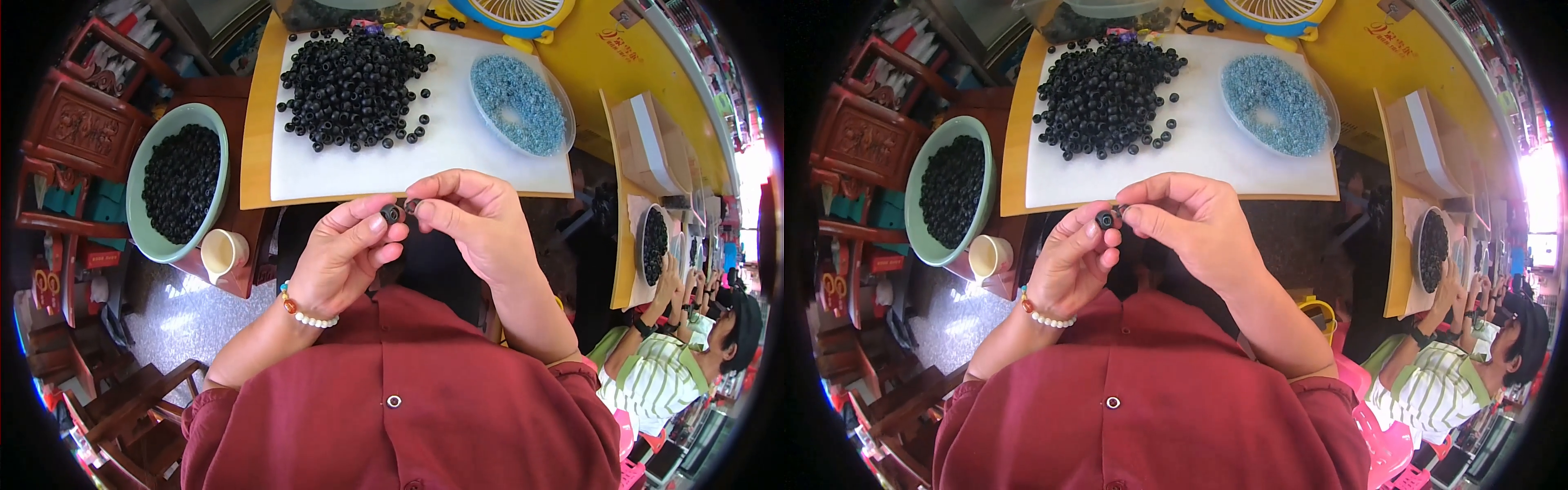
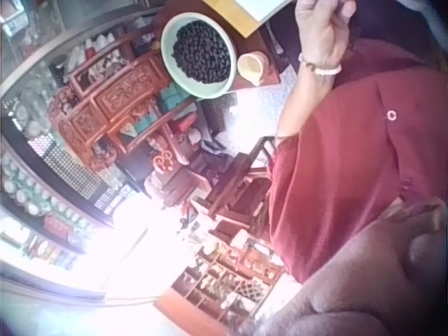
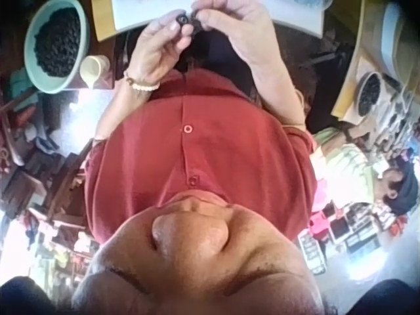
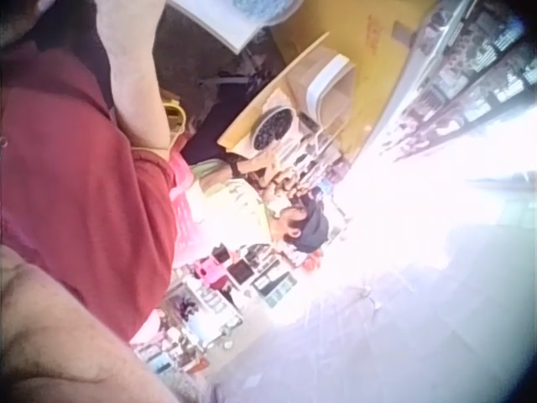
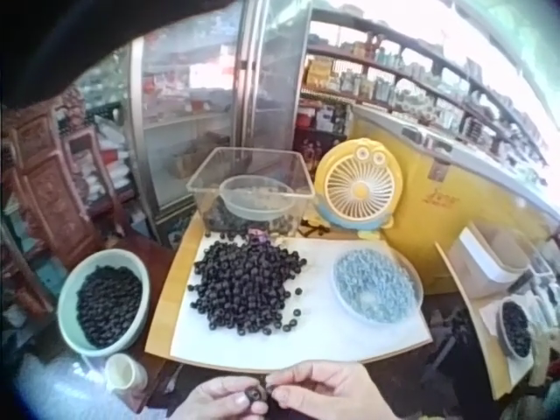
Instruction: The person repeatedly picks up small components and black beads by hand and inserts the components into the holes of the black beads.
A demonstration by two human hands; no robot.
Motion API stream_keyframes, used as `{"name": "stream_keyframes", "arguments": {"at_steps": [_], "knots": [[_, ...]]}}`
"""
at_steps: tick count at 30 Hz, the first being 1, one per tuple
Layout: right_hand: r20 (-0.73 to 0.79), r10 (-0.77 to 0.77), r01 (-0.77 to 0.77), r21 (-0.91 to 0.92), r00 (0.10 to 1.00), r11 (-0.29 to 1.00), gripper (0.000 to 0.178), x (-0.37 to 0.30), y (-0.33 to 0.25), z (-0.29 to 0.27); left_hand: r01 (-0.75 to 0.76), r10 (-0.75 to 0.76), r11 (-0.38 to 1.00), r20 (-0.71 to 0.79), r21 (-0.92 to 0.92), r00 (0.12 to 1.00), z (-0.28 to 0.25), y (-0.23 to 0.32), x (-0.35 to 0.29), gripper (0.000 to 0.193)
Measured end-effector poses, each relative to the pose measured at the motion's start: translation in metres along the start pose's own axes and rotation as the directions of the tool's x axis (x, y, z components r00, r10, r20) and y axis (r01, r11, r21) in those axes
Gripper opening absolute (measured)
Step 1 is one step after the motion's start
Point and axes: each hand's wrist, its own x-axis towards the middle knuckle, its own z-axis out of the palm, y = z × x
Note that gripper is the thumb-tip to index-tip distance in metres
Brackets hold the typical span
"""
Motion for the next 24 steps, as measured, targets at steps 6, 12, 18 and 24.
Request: {"name": "stream_keyframes", "arguments": {"at_steps": [6, 12, 18, 24], "knots": [[0.009, -0.068, 0.068, -0.039, 0.998, 0.997, 0.013, -0.015, -0.003, 0.016, -0.056, 0.054, 0.997, 0.038, 0.054, 0.998, 0.004, -0.006, -0.007, 0.021], [0.006, -0.184, 0.184, -0.107, 0.983, 0.977, 0.010, -0.019, 0.001, 0.024, -0.132, 0.128, 0.978, 0.035, 0.163, 0.991, 0.006, -0.009, -0.012, 0.020], [-0.013, -0.333, 0.305, -0.366, 0.943, 0.879, 0.009, -0.022, 0.011, 0.023, -0.163, 0.165, 0.969, 0.006, 0.186, 0.986, 0.008, -0.010, -0.014, 0.020], [-0.033, -0.129, 0.125, -0.115, 0.991, 0.985, 0.010, -0.026, 0.003, 0.025, -0.233, 0.251, 0.896, 0.002, 0.377, 0.968, 0.007, -0.010, -0.018, 0.023]]}}
